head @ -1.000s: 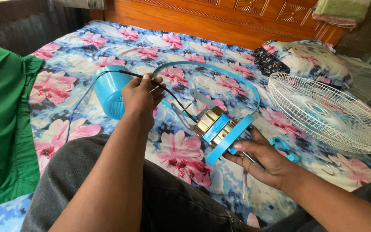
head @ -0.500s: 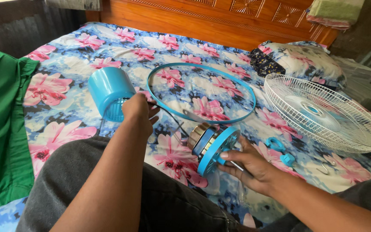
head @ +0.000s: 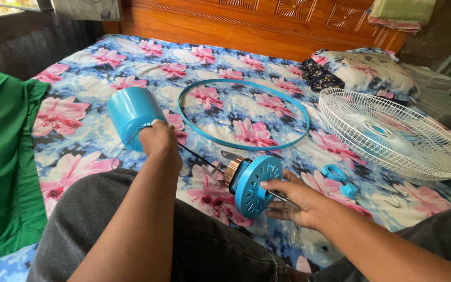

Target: The person reassembles a small electric fan motor by attaching a metal bracket to the motor housing and securing it with a screwdriver. They then fit the blue plastic rear housing over the motor assembly and align it with the fan shaft.

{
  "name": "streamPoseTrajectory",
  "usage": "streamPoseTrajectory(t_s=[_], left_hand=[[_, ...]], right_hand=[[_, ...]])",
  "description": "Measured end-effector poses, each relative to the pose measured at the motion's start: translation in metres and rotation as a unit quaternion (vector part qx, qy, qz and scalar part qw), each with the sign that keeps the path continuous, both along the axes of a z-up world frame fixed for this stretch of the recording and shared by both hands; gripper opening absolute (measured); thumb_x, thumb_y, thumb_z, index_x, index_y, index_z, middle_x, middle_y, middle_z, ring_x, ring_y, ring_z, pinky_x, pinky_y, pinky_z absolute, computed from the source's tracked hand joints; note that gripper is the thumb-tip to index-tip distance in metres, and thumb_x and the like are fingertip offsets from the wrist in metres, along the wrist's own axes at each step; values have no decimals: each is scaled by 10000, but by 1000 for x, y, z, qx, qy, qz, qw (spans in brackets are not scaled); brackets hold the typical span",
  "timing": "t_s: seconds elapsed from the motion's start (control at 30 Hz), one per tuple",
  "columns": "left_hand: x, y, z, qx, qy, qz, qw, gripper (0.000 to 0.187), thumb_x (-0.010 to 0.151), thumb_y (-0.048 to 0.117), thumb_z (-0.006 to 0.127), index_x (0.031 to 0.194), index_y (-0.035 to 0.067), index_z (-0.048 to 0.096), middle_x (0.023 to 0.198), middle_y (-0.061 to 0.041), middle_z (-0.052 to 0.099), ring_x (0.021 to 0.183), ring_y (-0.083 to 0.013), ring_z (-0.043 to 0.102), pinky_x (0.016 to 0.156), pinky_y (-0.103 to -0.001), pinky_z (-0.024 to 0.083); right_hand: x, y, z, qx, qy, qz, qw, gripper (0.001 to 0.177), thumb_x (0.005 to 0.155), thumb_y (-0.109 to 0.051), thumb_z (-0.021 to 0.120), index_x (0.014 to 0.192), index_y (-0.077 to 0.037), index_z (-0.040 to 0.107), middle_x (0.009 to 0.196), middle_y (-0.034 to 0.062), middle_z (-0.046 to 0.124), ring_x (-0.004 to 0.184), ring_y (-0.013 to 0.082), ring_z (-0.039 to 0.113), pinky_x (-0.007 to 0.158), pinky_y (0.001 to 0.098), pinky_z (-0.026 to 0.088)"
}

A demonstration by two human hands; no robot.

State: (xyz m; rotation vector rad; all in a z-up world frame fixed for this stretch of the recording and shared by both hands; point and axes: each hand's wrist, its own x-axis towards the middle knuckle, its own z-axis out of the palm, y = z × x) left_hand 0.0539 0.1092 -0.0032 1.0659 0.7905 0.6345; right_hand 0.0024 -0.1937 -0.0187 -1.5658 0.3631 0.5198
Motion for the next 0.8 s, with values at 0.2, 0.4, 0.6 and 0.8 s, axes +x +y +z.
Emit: streamPoseTrajectory(t_s=[0.2, 0.4, 0.6, 0.8], left_hand=[[-17, 0, 13, 71, -36, 75, 994, 381, 1029, 290, 462, 1017, -5, 704, 895, -92, 779, 771, -216, 739, 684, -355, 546], [-28, -13, 26, 110, -144, -32, 983, 450, 1076, 345, 394, 1015, -17, 654, 824, -131, 756, 667, -208, 706, 602, -342, 551], [-32, -40, 21, 340, 21, -220, 914, 445, 1025, 428, 472, 1027, 90, 762, 865, -166, 764, 721, -277, 754, 733, -405, 561], [-34, -79, 10, 515, 73, -338, 785, 418, 968, 425, 543, 1031, 73, 760, 1011, -274, 708, 1016, -471, 656, 898, -533, 519]], right_hand=[[-8, 4, 14, -85, -28, 48, 995, 909, 693, -367, 841, 1479, -354, 385, 1365, 40, 591, 1130, 318, 653, 881, 509, 528], [-14, 3, 22, -219, -58, 92, 970, 1048, 762, -495, 806, 1583, -253, 201, 1428, 125, 563, 1200, 340, 679, 939, 530, 580], [-3, -11, 29, -308, -169, 109, 930, 955, 749, -428, 793, 1568, -218, 348, 1435, 188, 554, 1328, 309, 550, 1039, 477, 472], [0, 3, 45, -278, -566, 77, 773, 688, 915, -282, 679, 1501, -72, 384, 1496, 170, 493, 1338, 262, 509, 1009, 419, 444]])
